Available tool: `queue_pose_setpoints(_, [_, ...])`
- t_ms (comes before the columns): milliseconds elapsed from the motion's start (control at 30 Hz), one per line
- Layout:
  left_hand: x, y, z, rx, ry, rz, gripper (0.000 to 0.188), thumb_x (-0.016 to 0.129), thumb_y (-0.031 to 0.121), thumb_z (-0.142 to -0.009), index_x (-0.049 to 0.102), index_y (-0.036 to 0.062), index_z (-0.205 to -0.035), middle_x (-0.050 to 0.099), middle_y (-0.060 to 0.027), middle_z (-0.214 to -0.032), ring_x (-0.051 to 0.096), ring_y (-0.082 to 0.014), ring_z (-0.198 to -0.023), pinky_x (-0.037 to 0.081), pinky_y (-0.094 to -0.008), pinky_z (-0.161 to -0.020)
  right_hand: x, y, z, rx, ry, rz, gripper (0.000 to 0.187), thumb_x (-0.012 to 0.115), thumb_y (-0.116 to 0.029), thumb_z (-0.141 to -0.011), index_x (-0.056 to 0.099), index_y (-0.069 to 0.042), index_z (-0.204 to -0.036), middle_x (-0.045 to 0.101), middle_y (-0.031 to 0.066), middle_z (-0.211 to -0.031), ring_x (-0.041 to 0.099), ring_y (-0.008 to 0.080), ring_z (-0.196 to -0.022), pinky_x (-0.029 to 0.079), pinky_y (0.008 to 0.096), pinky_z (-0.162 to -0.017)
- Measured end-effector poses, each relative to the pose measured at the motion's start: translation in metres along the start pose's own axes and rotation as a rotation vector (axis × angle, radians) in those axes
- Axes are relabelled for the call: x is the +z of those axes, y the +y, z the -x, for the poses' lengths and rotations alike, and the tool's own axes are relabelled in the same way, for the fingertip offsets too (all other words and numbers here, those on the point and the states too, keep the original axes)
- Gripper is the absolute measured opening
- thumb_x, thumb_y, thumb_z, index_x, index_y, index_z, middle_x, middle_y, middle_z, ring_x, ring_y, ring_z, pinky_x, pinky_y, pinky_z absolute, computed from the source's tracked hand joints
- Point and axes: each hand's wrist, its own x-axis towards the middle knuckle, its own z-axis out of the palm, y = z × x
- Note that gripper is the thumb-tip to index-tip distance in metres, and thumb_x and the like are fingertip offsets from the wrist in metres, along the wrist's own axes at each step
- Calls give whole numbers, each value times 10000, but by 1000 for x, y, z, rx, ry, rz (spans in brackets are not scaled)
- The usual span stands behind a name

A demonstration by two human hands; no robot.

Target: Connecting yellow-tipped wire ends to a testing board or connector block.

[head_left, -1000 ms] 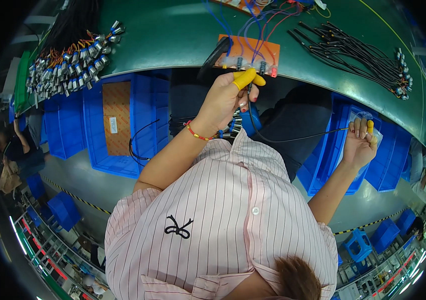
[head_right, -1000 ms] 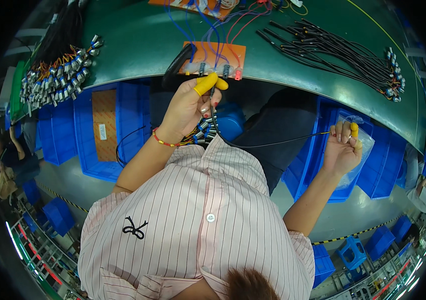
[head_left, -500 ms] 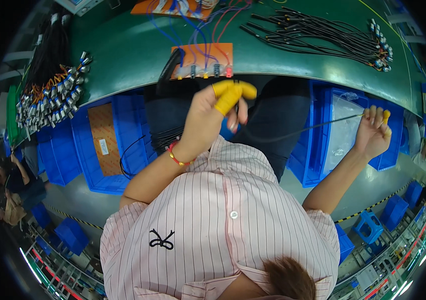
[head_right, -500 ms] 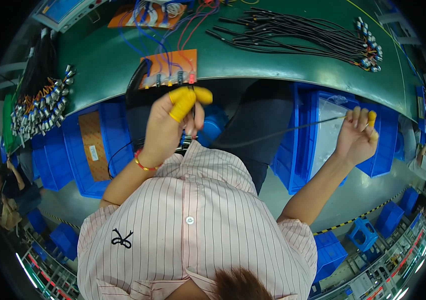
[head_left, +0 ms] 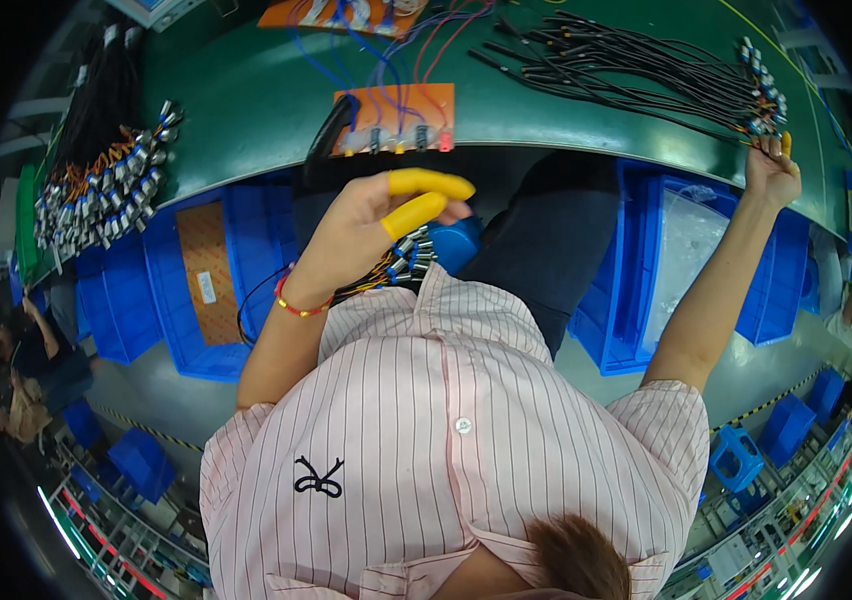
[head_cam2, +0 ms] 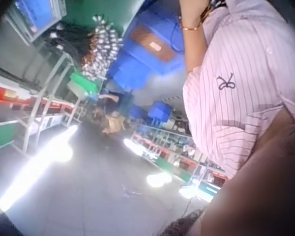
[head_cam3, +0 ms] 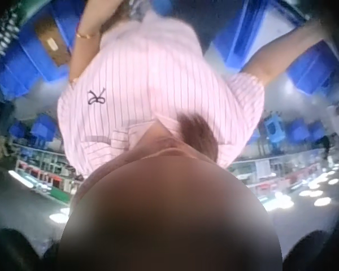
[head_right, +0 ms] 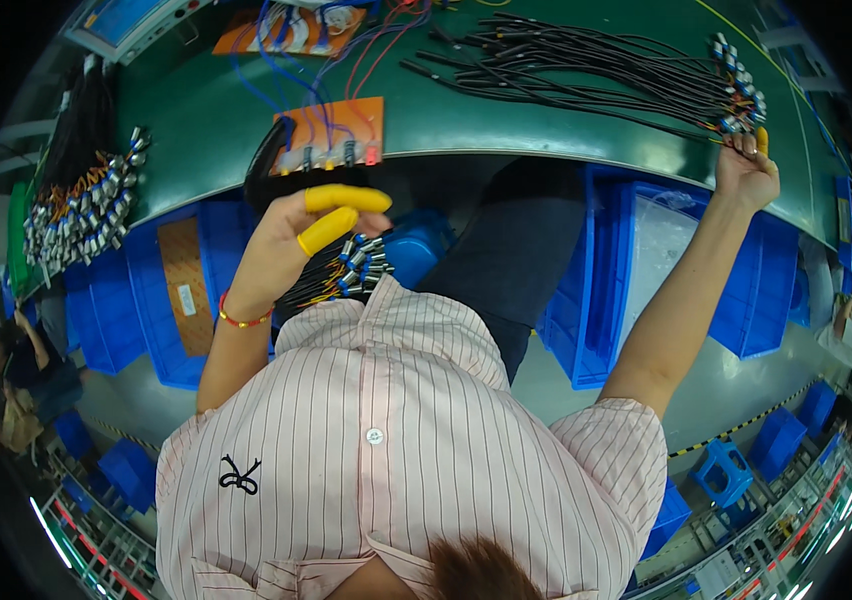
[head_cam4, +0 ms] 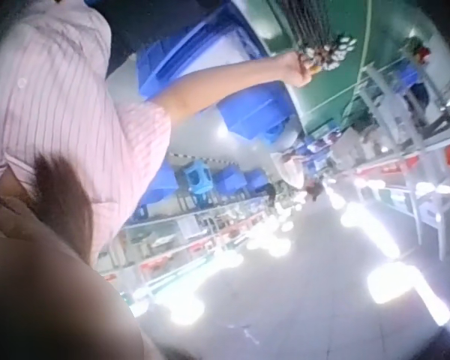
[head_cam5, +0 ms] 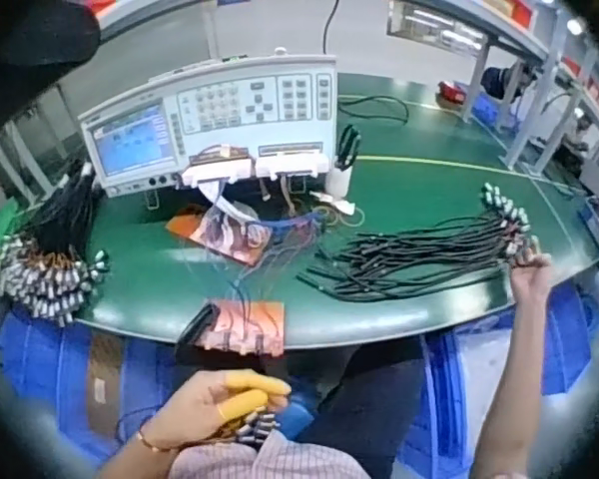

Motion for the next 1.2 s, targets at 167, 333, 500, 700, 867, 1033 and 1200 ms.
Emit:
queue_pose_setpoints(167, [-35,-57,47,-131,336,-406,196,629,94,-901,676,-13,-1058,673,-93,-993,654,-189,-902,497,-285,-851,-27,-4,-29,-51,-120,-15,447,464,-115,-647,537,129,-1014,441,141,-729,396,238,-705,339,368,-695])
queue_pose_setpoints(333, [-46,-107,71,-96,372,-1188,173,668,30,-769,686,-14,-935,606,-127,-933,563,-289,-906,461,-380,-812,43,41,-13,-353,112,1032,486,454,-308,-883,602,106,-1091,589,177,-914,548,249,-867,419,361,-797])
queue_pose_setpoints(500, [-52,-112,64,-107,278,-1359,186,710,89,-708,679,-7,-864,573,-122,-936,525,-279,-920,435,-395,-805,83,56,37,-875,2,1744,345,562,-213,-901,661,32,-1123,661,130,-1030,625,219,-907,470,316,-845])
queue_pose_setpoints(700, [-62,-83,68,-235,318,-628,133,688,29,-804,604,-4,-902,594,-81,-750,568,-137,-669,465,-285,-628,187,121,241,-460,-568,1093,232,525,-63,-913,666,-20,-1093,671,67,-972,621,147,-843,491,292,-781])
queue_pose_setpoints(867, [-39,-28,55,-78,114,-368,130,652,24,-872,596,-12,-984,644,-42,-811,593,-57,-725,486,-224,-662,205,177,317,-85,-1235,1185,427,670,-219,-817,598,-64,-1209,572,151,-1134,463,307,-1190,324,445,-1046])
queue_pose_setpoints(1033, [-44,-14,53,83,172,-523,191,606,48,-893,654,3,-1072,657,-84,-870,645,-138,-759,491,-247,-671,156,146,298,685,-688,807,292,635,-233,-897,618,-18,-1095,623,55,-834,586,167,-800,480,292,-738])
queue_pose_setpoints(1200, [-52,-18,51,144,235,-718,224,608,61,-882,669,15,-1093,631,-97,-853,609,-184,-705,460,-252,-659,98,69,223,417,-136,-167,217,541,-205,-952,575,3,-1001,481,26,-759,456,138,-668,432,281,-665])
